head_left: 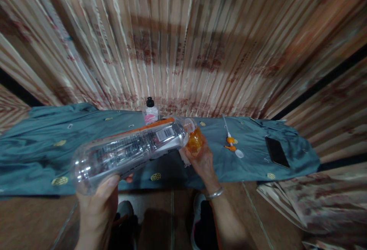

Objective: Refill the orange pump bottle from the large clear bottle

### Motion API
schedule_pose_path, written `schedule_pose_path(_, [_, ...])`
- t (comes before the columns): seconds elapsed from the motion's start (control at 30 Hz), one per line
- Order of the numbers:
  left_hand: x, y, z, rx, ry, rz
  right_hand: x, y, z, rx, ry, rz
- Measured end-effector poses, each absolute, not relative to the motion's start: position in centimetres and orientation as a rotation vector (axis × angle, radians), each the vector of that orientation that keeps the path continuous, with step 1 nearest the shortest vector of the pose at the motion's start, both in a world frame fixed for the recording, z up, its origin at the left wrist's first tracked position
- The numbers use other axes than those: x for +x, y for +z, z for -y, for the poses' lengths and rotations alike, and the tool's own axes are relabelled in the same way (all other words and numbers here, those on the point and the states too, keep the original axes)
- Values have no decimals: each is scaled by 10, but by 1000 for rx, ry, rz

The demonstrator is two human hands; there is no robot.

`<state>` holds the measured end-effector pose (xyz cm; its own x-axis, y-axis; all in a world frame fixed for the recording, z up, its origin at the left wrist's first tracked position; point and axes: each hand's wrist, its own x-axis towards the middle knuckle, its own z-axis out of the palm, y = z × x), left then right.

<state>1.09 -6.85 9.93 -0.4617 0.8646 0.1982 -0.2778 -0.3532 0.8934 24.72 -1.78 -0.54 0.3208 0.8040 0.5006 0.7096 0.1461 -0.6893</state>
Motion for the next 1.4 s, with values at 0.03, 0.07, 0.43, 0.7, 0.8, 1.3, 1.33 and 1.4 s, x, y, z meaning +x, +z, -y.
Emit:
schedule_pose_path(0.03, [11, 99, 69, 899, 1894, -1070, 247, -5, 18, -1588, 123, 1415])
schedule_pose_path(0.07, [10, 99, 69, 905, 1891, -1068, 247, -4, 18, -1588, 129, 1417])
schedule_pose_path(0.43, [9, 96, 70, 928, 1896, -1046, 248, -3, 19, -1632, 149, 1417])
schedule_pose_path(0.7, [7, 98, 69, 892, 1889, -1080, 248, -2, 19, -1621, 134, 1410])
schedule_pose_path(0.8, [7, 98, 70, 893, 1910, -1071, 248, -4, 18, -1629, 142, 1407])
schedule_pose_path(1.3, [7, 100, 71, 939, 1893, -1031, 248, -3, 19, -1607, 144, 1420])
schedule_pose_path(1.33, [7, 100, 71, 943, 1895, -1034, 248, -3, 19, -1606, 140, 1420])
schedule_pose_path(1.4, [7, 100, 71, 949, 1898, -1031, 249, -4, 19, -1608, 136, 1421])
